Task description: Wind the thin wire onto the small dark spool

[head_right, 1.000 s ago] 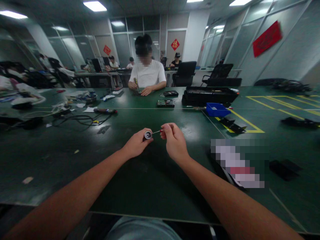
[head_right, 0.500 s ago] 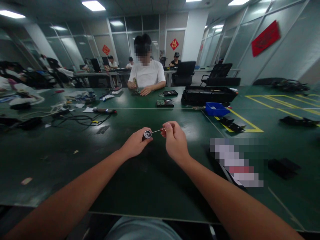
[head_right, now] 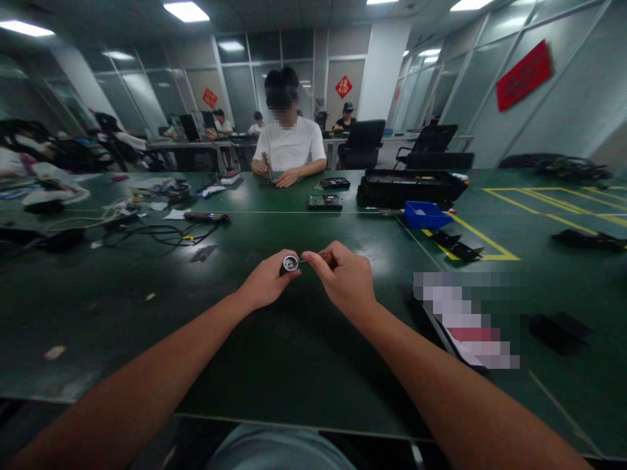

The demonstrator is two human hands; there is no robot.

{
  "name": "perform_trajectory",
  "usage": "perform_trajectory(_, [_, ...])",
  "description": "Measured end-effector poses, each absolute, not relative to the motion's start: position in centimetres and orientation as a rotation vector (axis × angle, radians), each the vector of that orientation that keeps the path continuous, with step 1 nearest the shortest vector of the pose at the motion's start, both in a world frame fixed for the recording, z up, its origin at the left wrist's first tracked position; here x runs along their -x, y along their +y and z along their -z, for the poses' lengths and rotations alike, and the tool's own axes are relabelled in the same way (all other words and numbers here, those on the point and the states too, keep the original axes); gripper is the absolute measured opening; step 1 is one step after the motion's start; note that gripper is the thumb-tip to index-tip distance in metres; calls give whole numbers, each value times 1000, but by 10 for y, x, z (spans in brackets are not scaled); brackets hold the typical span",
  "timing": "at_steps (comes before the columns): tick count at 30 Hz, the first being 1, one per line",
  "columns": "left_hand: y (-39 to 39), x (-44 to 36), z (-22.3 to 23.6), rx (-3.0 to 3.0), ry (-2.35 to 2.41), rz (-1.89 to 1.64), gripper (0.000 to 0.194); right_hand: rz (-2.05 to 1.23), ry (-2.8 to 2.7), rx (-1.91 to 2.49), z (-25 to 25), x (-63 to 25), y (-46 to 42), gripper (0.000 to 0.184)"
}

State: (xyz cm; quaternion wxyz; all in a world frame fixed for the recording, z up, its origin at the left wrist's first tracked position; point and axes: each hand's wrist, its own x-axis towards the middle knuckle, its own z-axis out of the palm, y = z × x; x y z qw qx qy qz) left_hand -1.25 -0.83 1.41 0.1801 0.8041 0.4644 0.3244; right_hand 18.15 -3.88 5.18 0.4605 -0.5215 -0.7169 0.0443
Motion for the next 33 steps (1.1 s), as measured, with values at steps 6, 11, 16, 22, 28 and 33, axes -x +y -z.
perform_trajectory(6, [-7,14,-13,-2258,1322,-920,19,-188,-2014,1110,-55,-182,-44,18])
perform_trajectory(11, [-6,14,-12,-2243,1313,-907,19,-298,-1946,1104,-53,-182,-45,20])
perform_trajectory(16, [-4,14,-12,-2238,1359,-953,18,-718,-1580,1005,-42,-178,-35,22])
perform_trajectory(22, [-6,14,-17,-2335,1304,-906,17,-1015,-1191,963,-37,-181,-16,31])
perform_trajectory(28, [-6,14,-17,-2289,1367,-895,17,-793,-1282,995,-39,-183,-20,28])
perform_trajectory(33, [-5,14,-15,-2311,1358,-895,19,-522,-1500,1057,-44,-178,-34,27])
